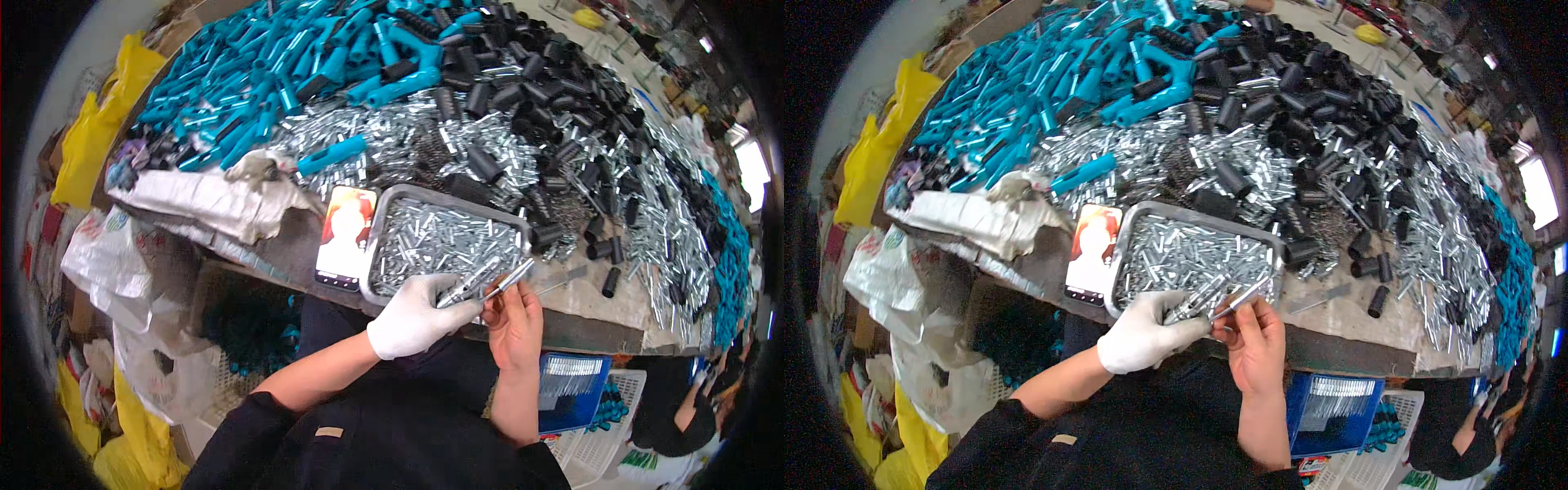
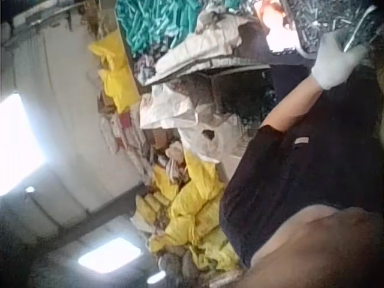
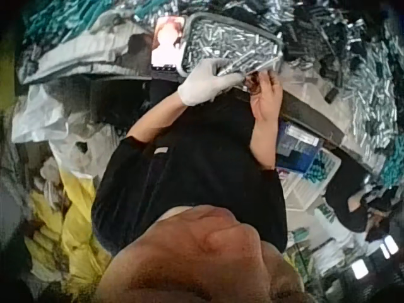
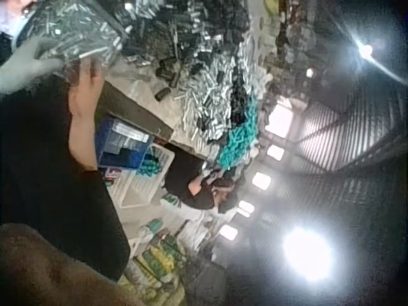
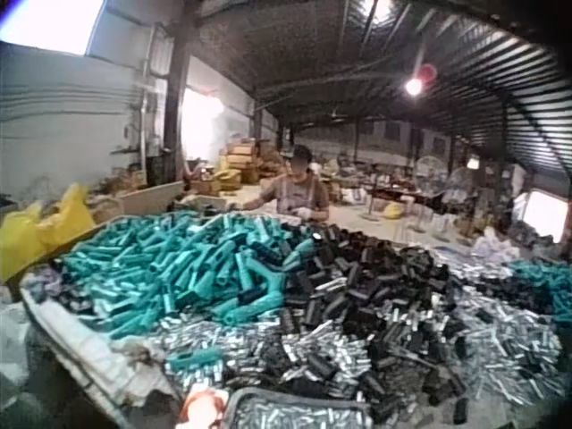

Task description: Assembling plastic handles with metal bolts at a workbench.

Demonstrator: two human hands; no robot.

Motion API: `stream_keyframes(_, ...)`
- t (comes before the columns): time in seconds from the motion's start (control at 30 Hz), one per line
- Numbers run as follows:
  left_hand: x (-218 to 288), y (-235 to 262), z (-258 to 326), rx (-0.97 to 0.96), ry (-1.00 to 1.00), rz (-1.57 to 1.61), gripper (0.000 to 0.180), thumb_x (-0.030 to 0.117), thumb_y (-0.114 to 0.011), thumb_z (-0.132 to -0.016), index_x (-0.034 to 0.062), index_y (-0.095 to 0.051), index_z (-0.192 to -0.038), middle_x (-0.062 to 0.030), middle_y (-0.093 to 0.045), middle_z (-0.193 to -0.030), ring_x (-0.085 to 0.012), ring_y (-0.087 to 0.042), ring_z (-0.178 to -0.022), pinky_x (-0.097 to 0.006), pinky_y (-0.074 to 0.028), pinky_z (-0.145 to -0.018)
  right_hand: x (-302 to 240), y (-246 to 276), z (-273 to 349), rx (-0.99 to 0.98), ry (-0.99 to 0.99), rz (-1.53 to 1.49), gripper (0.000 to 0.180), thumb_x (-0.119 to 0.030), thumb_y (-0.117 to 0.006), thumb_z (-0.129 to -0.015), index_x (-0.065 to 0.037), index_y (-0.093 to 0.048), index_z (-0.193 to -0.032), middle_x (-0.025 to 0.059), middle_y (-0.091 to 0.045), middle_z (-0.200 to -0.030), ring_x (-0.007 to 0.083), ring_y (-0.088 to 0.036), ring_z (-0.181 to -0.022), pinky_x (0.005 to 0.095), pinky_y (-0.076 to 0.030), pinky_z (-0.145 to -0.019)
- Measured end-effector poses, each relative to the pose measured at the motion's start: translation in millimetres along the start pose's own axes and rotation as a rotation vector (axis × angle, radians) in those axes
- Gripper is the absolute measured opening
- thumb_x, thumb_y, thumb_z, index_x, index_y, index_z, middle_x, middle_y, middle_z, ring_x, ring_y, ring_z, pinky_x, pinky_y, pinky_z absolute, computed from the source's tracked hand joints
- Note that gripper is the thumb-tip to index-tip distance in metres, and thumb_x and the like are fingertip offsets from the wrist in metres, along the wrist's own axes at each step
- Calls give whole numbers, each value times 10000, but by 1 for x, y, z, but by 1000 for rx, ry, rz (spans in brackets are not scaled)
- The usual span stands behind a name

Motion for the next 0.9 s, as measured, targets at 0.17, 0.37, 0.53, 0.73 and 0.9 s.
stream_keyframes(0.17, -8, 15, 13, -72, 71, 87, 244, 260, -670, -844, 22, -613, -844, 7, -525, -580, -65, -468, -442, -234, -361, -393, -12, -15, 2, -35, -32, 170, 187, -166, -513, -991, -14, -562, -1089, 132, -667, -949, 164, -671, -757, 229, -568, -599)
stream_keyframes(0.37, -19, 13, 10, -180, 113, 217, 226, 240, -665, -831, 25, -595, -819, 12, -505, -565, -67, -450, -424, -244, -348, -387, -15, -25, 2, -98, -16, 192, 179, -176, -508, -994, -33, -527, -1100, 156, -664, -927, 155, -657, -689, 230, -548, -518)
stream_keyframes(0.53, -21, 16, 4, -89, -41, 57, 239, 249, -676, -832, 18, -618, -834, 21, -512, -575, -54, -467, -478, -252, -363, -430, -17, -20, 3, -50, 30, 302, 153, -189, -516, -990, -52, -530, -1056, 172, -669, -915, 149, -627, -633, 231, -522, -473)
stream_keyframes(0.73, -13, 31, 10, -51, -184, -144, 290, 280, -629, -867, -10, -635, -867, -33, -564, -647, -92, -525, -605, -294, -425, -562, -43, 9, -2, 14, 107, 489, 180, -192, -536, -982, -44, -545, -1083, 132, -672, -925, 121, -613, -663, 219, -485, -507)
stream_keyframes(0.9, -25, 40, 17, -123, -18, -226, 322, 262, -529, -907, -5, -662, -1028, -129, -643, -753, -202, -626, -723, -339, -485, -703, -91, 38, 0, 246, 434, 315, 169, -194, -529, -985, -56, -551, -1080, 78, -633, -934, 96, -537, -701, 222, -436, -582)
Point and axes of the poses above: each hand's wrist, its own z-axis away from the middle knuckle, its own y-axis out of the back of the hand, x = y × z, the point moved 8 cm from there along -z, towards the middle knuckle
